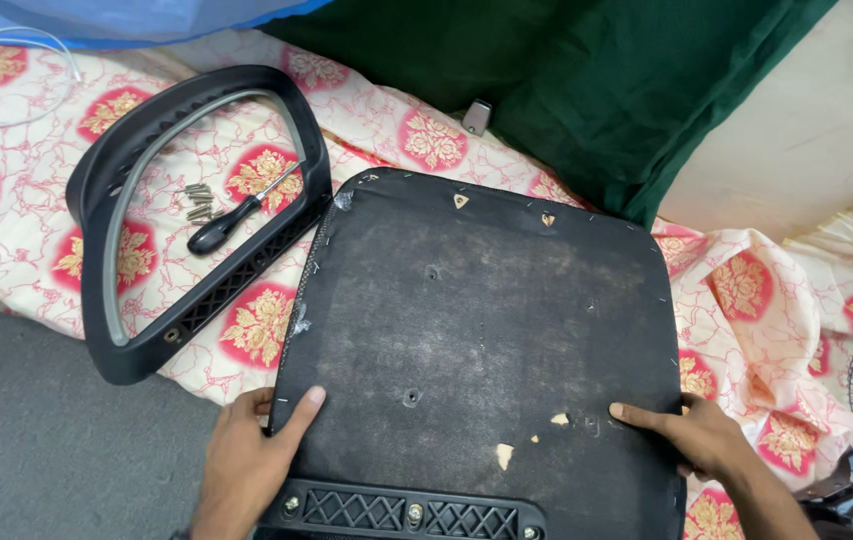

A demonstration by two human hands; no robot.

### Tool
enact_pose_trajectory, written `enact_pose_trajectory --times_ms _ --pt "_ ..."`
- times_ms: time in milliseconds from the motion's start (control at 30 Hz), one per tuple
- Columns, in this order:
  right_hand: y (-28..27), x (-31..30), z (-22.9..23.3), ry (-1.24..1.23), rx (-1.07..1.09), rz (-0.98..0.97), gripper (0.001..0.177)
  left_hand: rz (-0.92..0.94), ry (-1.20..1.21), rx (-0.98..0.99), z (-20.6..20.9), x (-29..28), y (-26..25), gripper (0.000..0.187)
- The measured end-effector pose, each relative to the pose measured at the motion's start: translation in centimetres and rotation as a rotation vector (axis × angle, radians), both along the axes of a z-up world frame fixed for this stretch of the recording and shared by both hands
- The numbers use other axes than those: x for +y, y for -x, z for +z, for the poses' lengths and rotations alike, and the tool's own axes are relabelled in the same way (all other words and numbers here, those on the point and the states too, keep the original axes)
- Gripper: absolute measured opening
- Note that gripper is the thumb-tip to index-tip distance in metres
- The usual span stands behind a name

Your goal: The person uses a screwdriver to remove screws from the plastic frame of an office chair seat. They detach one side of the frame, then continue to unscrew and remove the second side, leaving the seat cushion exposed.

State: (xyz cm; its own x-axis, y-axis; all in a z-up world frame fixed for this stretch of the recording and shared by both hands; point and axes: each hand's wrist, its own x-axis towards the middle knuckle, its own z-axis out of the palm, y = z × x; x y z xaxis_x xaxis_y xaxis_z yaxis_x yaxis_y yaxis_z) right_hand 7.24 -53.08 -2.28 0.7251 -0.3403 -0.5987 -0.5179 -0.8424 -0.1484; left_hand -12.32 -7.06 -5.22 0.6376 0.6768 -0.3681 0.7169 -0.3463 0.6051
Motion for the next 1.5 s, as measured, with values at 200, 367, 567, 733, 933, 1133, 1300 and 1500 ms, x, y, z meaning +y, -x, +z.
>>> enact_pose_trajectory --times_ms 200,367,567,733,933,1133,1300,1500 --pt "-0.1 -0.5 -0.9 -0.033 -0.039 -0.013 0.091 -0.169 0.025 0.350 3.3 0.6 -2.7 0.094" --pt "0.3 -0.3 0.0 -0.014 -0.098 -0.023 0.082 -0.151 0.055 0.386 4.4 0.7 -3.4 0.102" --pt "0.8 0.1 0.4 0.026 -0.088 0.006 0.087 -0.135 0.013 0.296 3.7 1.2 -3.4 0.108" --pt "2.6 0.8 0.8 0.013 -0.089 -0.001 0.086 -0.202 -0.042 0.289 3.6 4.6 -4.0 0.103" --pt "4.6 2.1 1.2 -0.067 -0.061 -0.057 0.082 -0.285 -0.133 0.240 4.4 7.6 -5.8 0.106" --pt "4.6 2.1 0.2 -0.134 -0.058 -0.074 0.078 -0.303 -0.186 0.206 3.5 8.0 -6.9 0.104" --pt "4.7 2.3 -1.0 -0.162 -0.055 -0.115 0.076 -0.321 -0.230 0.203 1.4 7.9 -6.8 0.097" --pt "4.7 1.9 -1.6 -0.166 -0.073 -0.150 0.078 -0.305 -0.290 0.178 1.1 7.3 -6.5 0.099"
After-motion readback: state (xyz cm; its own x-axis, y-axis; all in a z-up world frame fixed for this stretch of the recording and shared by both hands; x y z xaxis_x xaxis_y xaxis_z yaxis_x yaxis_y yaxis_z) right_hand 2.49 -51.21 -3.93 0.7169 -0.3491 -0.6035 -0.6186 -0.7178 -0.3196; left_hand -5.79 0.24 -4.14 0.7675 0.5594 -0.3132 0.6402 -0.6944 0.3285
